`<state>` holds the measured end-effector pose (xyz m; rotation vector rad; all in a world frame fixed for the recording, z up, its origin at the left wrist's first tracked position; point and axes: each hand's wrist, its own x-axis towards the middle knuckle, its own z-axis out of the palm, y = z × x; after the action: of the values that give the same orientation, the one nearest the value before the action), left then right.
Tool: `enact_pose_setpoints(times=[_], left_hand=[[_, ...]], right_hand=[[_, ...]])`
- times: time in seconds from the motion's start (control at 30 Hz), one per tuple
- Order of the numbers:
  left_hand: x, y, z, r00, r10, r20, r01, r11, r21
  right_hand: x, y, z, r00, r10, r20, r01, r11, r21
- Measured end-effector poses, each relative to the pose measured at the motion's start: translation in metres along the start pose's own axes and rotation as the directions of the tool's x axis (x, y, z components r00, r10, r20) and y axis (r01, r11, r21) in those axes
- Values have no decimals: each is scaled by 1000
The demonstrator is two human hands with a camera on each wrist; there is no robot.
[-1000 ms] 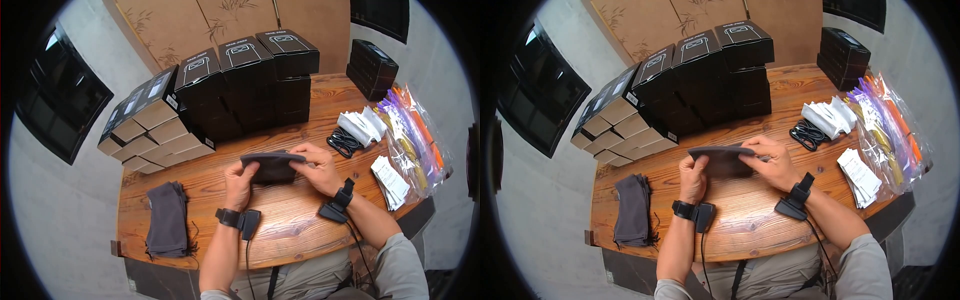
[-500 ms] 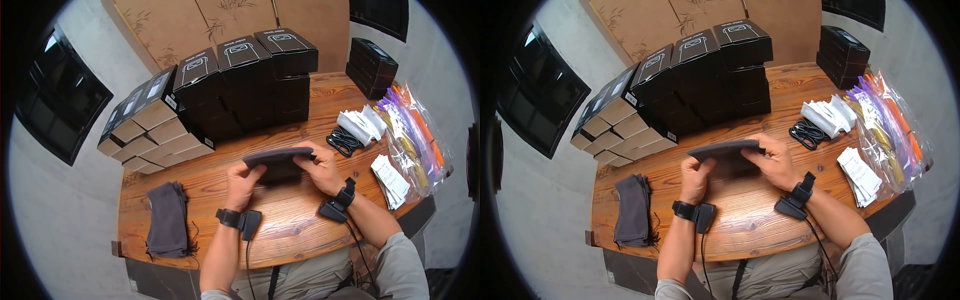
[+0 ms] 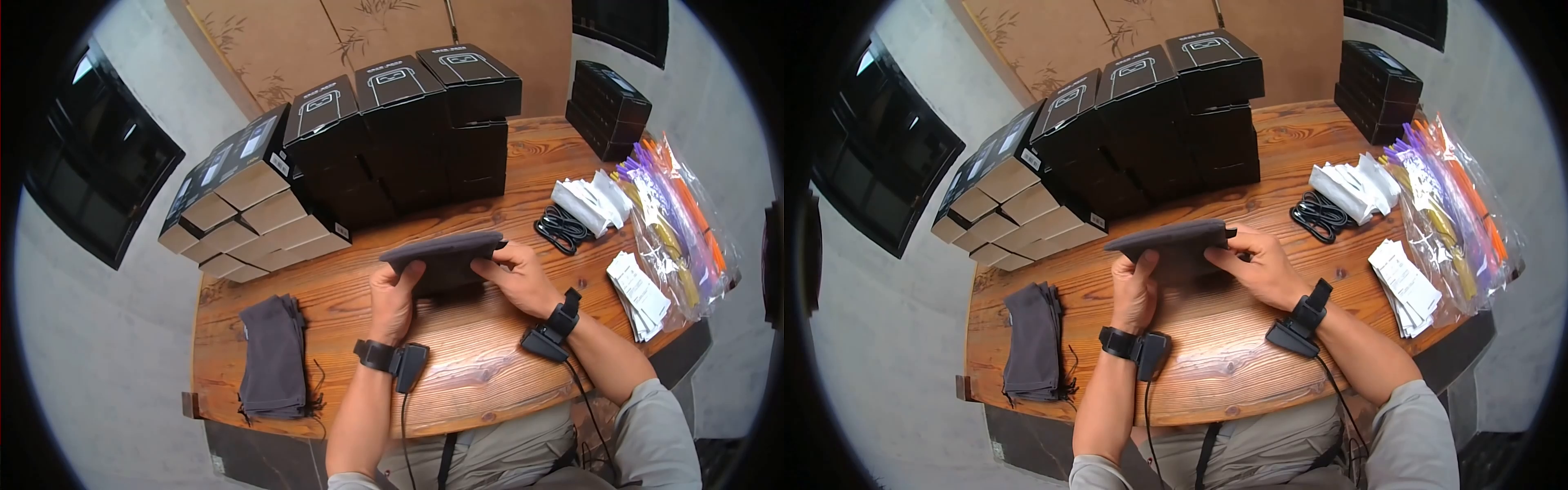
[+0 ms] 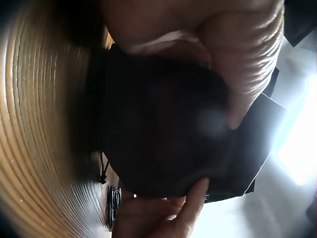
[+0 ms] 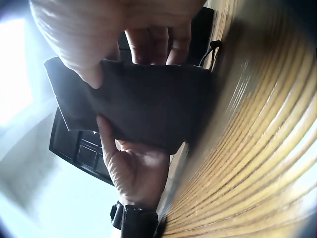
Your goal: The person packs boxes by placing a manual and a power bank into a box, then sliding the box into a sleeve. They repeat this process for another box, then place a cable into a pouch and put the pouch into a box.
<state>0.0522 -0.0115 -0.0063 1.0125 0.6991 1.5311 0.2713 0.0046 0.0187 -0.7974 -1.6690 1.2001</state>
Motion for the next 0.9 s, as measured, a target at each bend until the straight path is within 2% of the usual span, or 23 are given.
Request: enact_pose_setpoints(times=[0.07,0.13,0.2,0.27,0.37,0.47,0.57,0.6,0.67,0.7,0.77,0.8,0.9], left_hand=[[-1,5,4,1000,1,31,-1,1000,5],[-2,7,5,998,-8,68,6,1000,29],[-2,6,4,993,-25,114,17,997,74],[-3,5,5,996,-17,89,7,994,112],[-3,5,7,996,-20,84,9,991,133],[-4,4,5,997,-8,81,-3,990,143],[-4,5,5,998,0,56,-7,992,128],[-4,6,7,999,0,45,-5,993,119],[-5,16,18,998,-6,62,-12,957,289],[-6,19,22,998,-9,70,-17,929,371],[-5,12,13,993,-90,76,48,901,431],[-5,9,10,989,-130,76,81,884,461],[-5,9,10,990,-138,28,120,930,348]], right_hand=[[0,-7,7,992,-79,-99,80,997,4],[3,-8,10,968,-213,-130,210,977,-36],[2,-5,9,974,-191,-118,192,981,-5],[-2,-1,3,999,-16,-50,21,996,91],[-4,-5,1,992,111,-52,-111,994,0],[0,-1,6,975,-177,-137,171,984,-53],[2,-1,3,963,-242,-118,230,967,-109],[1,1,2,966,-227,-126,218,973,-81],[0,6,1,970,-198,-141,196,980,-26],[0,6,1,977,-132,-165,145,987,67],[-2,2,3,981,4,-191,46,966,253],[-2,0,3,980,-5,-199,58,964,260],[-1,-4,5,978,1,-211,48,972,228]])
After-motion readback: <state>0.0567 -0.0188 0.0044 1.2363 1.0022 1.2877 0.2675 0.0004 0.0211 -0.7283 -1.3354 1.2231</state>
